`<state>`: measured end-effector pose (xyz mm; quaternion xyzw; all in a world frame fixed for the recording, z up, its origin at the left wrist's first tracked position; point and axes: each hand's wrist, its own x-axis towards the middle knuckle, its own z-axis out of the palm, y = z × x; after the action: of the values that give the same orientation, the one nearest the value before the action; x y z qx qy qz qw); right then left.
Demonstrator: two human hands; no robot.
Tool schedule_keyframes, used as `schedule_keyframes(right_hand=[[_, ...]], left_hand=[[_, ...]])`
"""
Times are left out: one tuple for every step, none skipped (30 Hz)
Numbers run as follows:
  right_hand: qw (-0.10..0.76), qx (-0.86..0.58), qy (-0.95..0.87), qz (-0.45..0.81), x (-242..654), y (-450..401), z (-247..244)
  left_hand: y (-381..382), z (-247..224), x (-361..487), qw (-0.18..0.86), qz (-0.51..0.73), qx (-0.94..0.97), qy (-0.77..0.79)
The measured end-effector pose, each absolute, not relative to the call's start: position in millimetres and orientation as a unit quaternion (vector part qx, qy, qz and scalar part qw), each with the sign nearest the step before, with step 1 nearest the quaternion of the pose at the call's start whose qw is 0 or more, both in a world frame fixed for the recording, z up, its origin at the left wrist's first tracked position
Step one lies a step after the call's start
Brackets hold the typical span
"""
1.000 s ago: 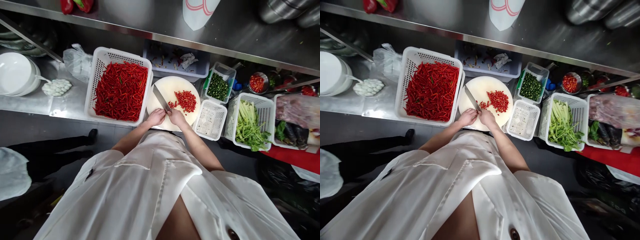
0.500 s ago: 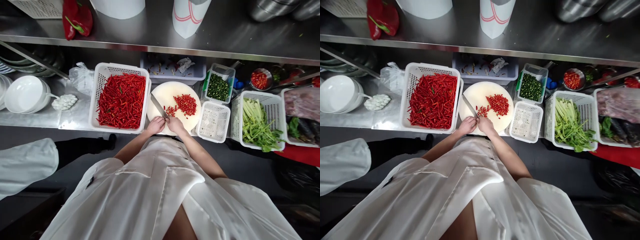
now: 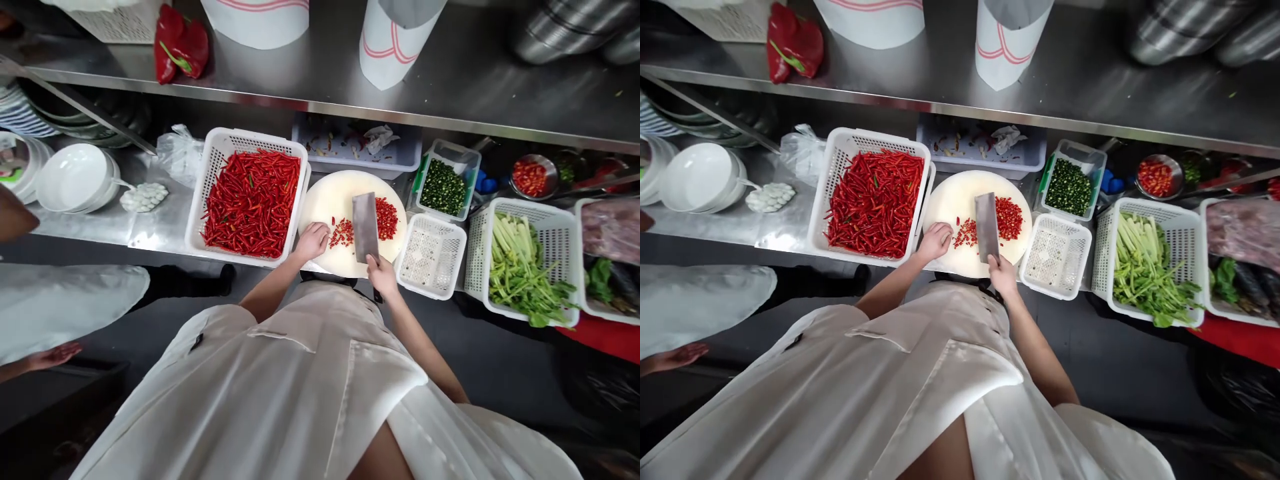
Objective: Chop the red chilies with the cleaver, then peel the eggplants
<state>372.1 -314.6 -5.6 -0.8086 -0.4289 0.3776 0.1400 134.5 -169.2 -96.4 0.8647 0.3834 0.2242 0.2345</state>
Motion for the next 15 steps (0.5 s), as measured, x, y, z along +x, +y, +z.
schedule_keyframes(right_hand=[[0.138,-0.811,-0.427,0.375,386,-326,-6],[0.134,-0.811,-0.431,0.372,400,-336,-8],[0.128,-0.808,-0.441,0.369,414,-346,-10],[0.119,-0.801,-0.457,0.367,428,-354,-13],[0.108,-0.791,-0.478,0.367,442,-361,-16],[0.095,-0.776,-0.504,0.368,454,-366,-18],[0.076,-0.757,-0.532,0.372,465,-369,-18],[0.054,-0.734,-0.562,0.379,473,-370,-18],[0.027,-0.708,-0.591,0.386,479,-369,-17],[0.000,-0.680,-0.619,0.393,482,-366,-14],[-0.026,-0.652,-0.645,0.399,482,-362,-12],[-0.046,-0.627,-0.666,0.402,480,-356,-9],[-0.059,-0.606,-0.683,0.403,476,-348,-8],[-0.066,-0.592,-0.694,0.405,470,-339,-7],[-0.069,-0.586,-0.697,0.409,462,-330,-7]], left_hand=[[-159,-96,142,0.227,0.224,0.865,0.389],[-149,-97,149,0.220,0.218,0.868,0.387],[-138,-98,156,0.214,0.208,0.876,0.379],[-127,-99,162,0.212,0.193,0.886,0.365],[-118,-100,166,0.212,0.175,0.896,0.349],[-110,-101,169,0.215,0.156,0.903,0.337],[-104,-101,170,0.220,0.138,0.908,0.329],[-100,-100,170,0.228,0.121,0.908,0.329],[-98,-98,169,0.238,0.108,0.905,0.335],[-97,-96,168,0.250,0.100,0.898,0.347],[-97,-92,167,0.264,0.097,0.887,0.366],[-97,-88,166,0.281,0.103,0.870,0.391],[-98,-83,166,0.300,0.119,0.848,0.421],[-97,-77,166,0.318,0.146,0.819,0.454],[-97,-70,167,0.333,0.183,0.787,0.486]])
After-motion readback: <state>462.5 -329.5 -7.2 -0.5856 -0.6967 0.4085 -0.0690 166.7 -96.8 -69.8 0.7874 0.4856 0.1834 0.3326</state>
